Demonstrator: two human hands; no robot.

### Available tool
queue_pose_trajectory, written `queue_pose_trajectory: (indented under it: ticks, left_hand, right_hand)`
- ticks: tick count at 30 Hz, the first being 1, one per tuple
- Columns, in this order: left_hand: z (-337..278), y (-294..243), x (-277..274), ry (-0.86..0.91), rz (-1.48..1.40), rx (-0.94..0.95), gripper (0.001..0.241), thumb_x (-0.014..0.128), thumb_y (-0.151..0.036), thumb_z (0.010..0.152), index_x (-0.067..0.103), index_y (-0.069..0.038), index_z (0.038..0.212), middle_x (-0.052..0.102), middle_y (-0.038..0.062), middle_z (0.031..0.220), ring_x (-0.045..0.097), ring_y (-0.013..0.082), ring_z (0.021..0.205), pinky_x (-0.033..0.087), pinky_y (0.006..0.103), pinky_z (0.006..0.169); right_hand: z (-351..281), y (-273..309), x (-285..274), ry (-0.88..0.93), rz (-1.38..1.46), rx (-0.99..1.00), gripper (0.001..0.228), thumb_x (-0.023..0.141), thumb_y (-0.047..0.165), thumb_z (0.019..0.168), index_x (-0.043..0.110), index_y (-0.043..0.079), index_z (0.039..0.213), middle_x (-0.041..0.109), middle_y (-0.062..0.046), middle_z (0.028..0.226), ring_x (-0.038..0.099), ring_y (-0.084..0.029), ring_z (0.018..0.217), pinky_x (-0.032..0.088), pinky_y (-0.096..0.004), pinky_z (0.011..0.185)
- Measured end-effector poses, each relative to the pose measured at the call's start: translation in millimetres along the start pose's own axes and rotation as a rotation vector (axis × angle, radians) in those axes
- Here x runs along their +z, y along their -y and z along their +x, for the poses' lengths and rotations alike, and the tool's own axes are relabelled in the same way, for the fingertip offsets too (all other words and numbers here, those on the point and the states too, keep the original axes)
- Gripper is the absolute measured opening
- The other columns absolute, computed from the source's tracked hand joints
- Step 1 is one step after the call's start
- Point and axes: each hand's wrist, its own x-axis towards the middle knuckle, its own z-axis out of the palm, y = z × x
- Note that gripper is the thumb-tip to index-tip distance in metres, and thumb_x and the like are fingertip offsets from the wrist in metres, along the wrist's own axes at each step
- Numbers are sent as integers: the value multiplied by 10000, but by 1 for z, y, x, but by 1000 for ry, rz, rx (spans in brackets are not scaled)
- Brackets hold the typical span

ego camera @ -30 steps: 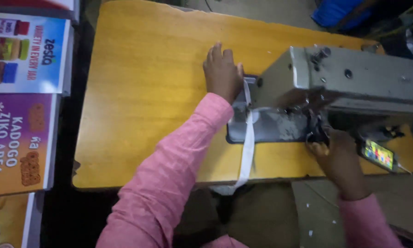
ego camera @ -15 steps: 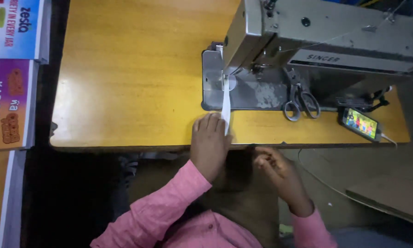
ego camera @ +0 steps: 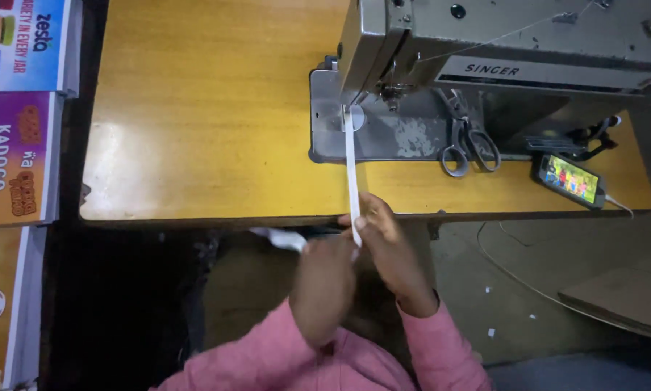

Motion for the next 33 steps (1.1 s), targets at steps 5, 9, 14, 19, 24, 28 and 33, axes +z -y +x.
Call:
queue_pose_trajectory:
  ticks: [5,9,14,19,24,28,33]
  left_hand:
    - [-59,16,25,-85,-36,457,91,671,-145,864,660,-120,951,633,110,749,680,348,692,554,465,609]
    - [-54,49,23,10,46,628,45,647,-179,897,672,-175,860,657,72,811,654,308,717,536,450,604]
    - [19,62,-72,-71,-108,308,171,636,-226,984,764,-140,1058,728,121,925,746,414,830,554,512,660]
    - [115,83,-41,-445,-73,396,396,700,-435,1001,701,-153,1280,678,109,1236,704,379,1077,566,512,835]
    - [153,87,-41,-441,17,479,691,741,-610,970,623,-165,1486,601,109,1536,687,388,1244,574,545,940]
    - [151,93,-37,-431,81,512,646,684,-654,975,667,-205,1438,624,41,1531,658,339,1301,529,508,990]
    - [149,93,-38,-417,114,494,580,684,-636,975,709,-200,1357,658,11,1480,603,293,1373,494,477,1034]
  right_hand:
    - [8,27,34,-65,172,20,634,477,158,1052,314,55,1656,669,-168,984,489,-92,641,435,-173,490]
    - [2,14,41,-206,36,1,617,383,93,1077,317,116,1689,591,-78,775,367,-71,577,311,-185,497]
    - [-3,-6,42,-340,-566,-139,581,376,168,1151,366,254,1726,769,-193,970,692,-273,793,520,-416,695]
    - [0,-10,50,-373,-804,-248,575,440,98,1089,443,201,1655,650,-228,1494,683,-528,1176,572,-621,922]
    - [-1,-14,50,-351,-877,-291,557,437,119,1097,414,161,1652,647,-259,1480,681,-567,1124,573,-681,821]
    - [-7,-23,48,-365,-994,-196,583,470,141,1086,407,247,1656,776,-310,939,730,-565,861,534,-676,664]
    - [-12,-26,48,-385,-1078,-136,581,478,189,1087,412,297,1653,765,-273,776,748,-520,776,556,-645,642]
